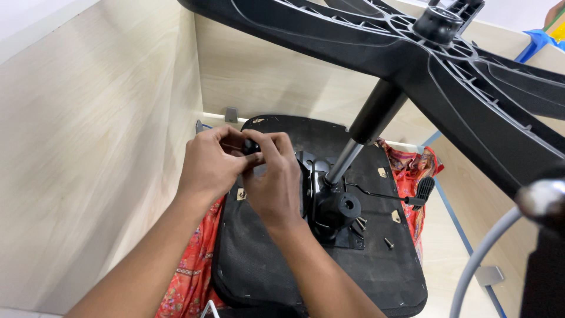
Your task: The person assembles an office chair by attaching the seat to the base using a screwdriver and screws. They repeatedly tighten screws, reposition the seat, and adjust components to secure the connection.
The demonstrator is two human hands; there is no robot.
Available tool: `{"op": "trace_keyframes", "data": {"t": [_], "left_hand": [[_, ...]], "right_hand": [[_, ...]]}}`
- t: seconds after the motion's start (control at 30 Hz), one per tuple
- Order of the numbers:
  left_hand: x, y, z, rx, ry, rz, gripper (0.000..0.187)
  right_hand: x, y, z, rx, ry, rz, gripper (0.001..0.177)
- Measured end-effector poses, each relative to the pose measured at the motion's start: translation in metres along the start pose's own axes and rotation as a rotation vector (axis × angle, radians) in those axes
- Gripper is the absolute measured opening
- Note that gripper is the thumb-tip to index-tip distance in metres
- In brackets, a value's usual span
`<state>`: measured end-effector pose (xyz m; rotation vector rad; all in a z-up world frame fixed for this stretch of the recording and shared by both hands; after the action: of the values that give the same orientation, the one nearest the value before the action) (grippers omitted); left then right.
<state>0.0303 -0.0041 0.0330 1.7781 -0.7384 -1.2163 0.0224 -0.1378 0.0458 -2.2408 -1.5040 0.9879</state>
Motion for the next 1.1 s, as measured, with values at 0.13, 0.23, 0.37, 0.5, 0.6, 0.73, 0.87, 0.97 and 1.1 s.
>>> {"op": "trace_keyframes", "data": {"t": [0.13, 0.23, 0.37, 0.5, 0.6, 0.73, 0.87, 0.97, 1.1], "left_hand": [[0.009, -0.003, -0.005, 0.184, -0.109, 0.282, 0.036], [0.018, -0.015, -0.004, 0.037, -0.266, 0.501, 0.040], [0.002, -0.012, -0.008, 0.064, -0.132, 0.167, 0.037], [0.001, -0.014, -0.015, -0.094, -0.078, -0.008, 0.043], [0.005, -0.010, -0.023, 0.019, -0.181, 0.246, 0.043], [0.008, -0.012, -0.027, 0.064, -0.333, 0.484, 0.053], [0.008, -0.006, -0.020, 0.108, -0.266, 0.344, 0.051], [0.006, -0.001, -0.012, 0.055, -0.258, 0.313, 0.050], [0.008, 0.003, -0.010, 0.041, -0.328, 0.372, 0.042]], "right_hand": [[0.005, 0.001, 0.003, -0.044, 0.020, -0.061, 0.052], [0.010, 0.002, 0.005, 0.011, -0.013, -0.084, 0.056], [0.006, -0.008, 0.004, -0.097, 0.028, 0.017, 0.063], [0.004, 0.002, -0.006, 0.000, -0.060, -0.031, 0.056], [0.003, 0.002, -0.010, -0.046, -0.098, -0.103, 0.060], [0.004, 0.003, -0.007, -0.050, -0.140, -0.224, 0.054], [-0.003, 0.005, -0.007, -0.032, -0.123, -0.126, 0.057], [-0.008, 0.010, -0.007, 0.081, -0.142, -0.040, 0.056], [-0.013, 0.007, 0.000, 0.095, -0.163, -0.166, 0.051]]}}
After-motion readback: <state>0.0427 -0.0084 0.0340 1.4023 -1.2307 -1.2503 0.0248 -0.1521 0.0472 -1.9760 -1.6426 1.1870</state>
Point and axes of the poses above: each hand's wrist, its own z-axis away from the middle knuckle, its own x-axis out of the palm, y = z × x, the point moved 5 cm from there along -z, towards the middle knuckle, and after that the axes turned 1 degree about -z, right-handed, at the moved point
